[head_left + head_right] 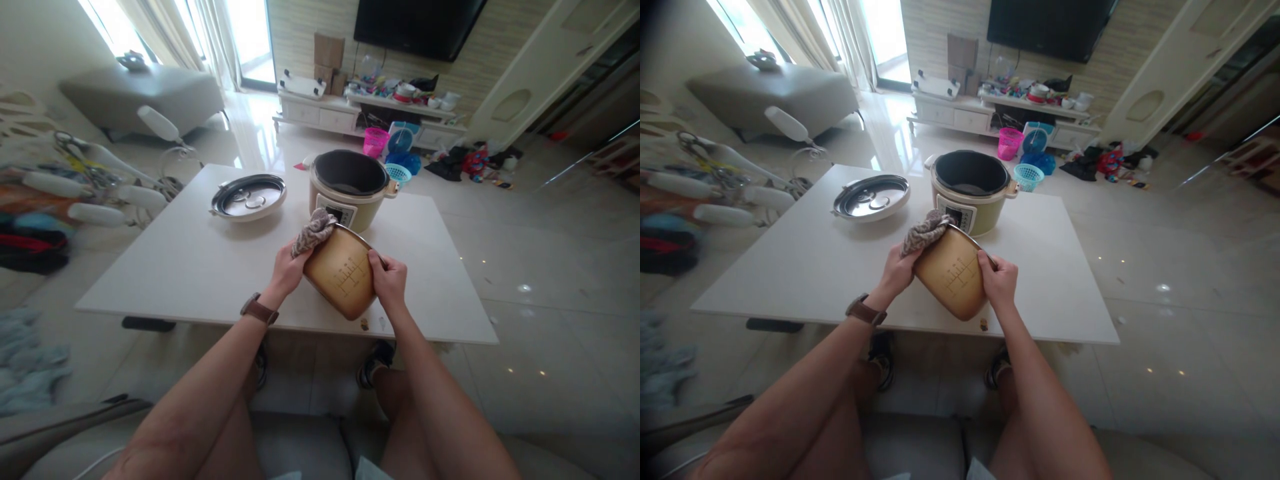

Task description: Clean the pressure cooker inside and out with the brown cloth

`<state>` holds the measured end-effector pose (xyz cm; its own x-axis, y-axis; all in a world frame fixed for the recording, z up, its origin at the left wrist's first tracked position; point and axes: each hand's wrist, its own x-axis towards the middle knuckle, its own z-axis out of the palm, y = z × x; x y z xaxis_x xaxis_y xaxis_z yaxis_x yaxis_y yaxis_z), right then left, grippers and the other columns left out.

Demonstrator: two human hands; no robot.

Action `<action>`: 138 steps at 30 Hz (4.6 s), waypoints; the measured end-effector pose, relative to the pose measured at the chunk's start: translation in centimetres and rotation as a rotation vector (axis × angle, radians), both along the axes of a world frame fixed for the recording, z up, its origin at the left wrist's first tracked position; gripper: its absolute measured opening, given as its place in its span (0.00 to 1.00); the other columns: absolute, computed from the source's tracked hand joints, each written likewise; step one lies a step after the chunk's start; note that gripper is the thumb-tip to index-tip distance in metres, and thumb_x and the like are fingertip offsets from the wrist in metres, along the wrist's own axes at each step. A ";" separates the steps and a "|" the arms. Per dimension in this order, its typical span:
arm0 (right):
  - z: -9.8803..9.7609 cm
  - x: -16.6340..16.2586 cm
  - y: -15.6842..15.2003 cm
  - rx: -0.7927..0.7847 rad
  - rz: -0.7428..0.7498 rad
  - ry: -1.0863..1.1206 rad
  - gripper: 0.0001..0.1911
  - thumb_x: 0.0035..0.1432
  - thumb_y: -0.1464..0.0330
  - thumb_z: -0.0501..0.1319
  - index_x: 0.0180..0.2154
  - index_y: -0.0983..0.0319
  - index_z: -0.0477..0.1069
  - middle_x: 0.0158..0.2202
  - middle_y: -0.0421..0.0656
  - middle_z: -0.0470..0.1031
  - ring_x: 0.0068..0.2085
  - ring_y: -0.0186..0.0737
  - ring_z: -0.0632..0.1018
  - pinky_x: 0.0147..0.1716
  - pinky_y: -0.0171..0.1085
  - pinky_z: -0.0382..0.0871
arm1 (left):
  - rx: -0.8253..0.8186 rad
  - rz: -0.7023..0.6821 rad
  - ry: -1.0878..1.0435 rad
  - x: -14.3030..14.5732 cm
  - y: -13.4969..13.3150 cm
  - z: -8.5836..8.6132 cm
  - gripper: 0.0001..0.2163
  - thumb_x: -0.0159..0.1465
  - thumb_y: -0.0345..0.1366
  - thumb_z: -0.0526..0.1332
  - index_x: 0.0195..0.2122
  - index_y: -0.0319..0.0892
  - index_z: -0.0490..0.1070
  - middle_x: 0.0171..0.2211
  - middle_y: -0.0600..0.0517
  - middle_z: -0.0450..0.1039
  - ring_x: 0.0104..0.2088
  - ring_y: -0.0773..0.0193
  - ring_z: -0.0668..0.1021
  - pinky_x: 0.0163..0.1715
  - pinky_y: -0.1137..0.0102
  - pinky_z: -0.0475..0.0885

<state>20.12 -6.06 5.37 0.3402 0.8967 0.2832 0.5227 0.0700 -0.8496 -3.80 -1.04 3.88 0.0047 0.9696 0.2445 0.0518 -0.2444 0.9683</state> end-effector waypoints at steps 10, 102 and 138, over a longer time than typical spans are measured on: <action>-0.2 1.1 0.5 -0.022 0.028 0.053 0.33 0.58 0.42 0.61 0.19 0.56 0.51 0.20 0.34 0.48 0.25 0.31 0.53 0.25 0.36 0.47 | -0.247 0.058 -0.147 0.2 1.1 -1.8 0.22 0.63 0.49 0.66 0.50 0.38 0.84 0.51 0.42 0.85 0.55 0.43 0.82 0.59 0.53 0.74; -0.3 0.6 1.0 -0.021 -0.035 0.104 0.32 0.58 0.43 0.61 0.19 0.55 0.49 0.20 0.34 0.45 0.25 0.30 0.52 0.24 0.37 0.44 | -0.245 -0.025 -0.056 -0.5 1.3 -1.5 0.22 0.59 0.50 0.69 0.47 0.38 0.84 0.46 0.44 0.86 0.51 0.43 0.83 0.55 0.55 0.76; -0.9 -0.3 0.9 0.008 -0.042 0.101 0.33 0.60 0.41 0.58 0.19 0.55 0.48 0.20 0.34 0.46 0.25 0.31 0.52 0.24 0.37 0.45 | -0.260 0.074 -0.085 -1.0 1.9 -2.3 0.22 0.59 0.51 0.68 0.44 0.38 0.85 0.44 0.44 0.86 0.47 0.45 0.83 0.51 0.59 0.74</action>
<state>19.86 -5.16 4.48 0.4044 0.8789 0.2529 0.4373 0.0570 -0.8975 -4.79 0.84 1.56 -0.0782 0.9968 -0.0163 -0.0237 0.0145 0.9996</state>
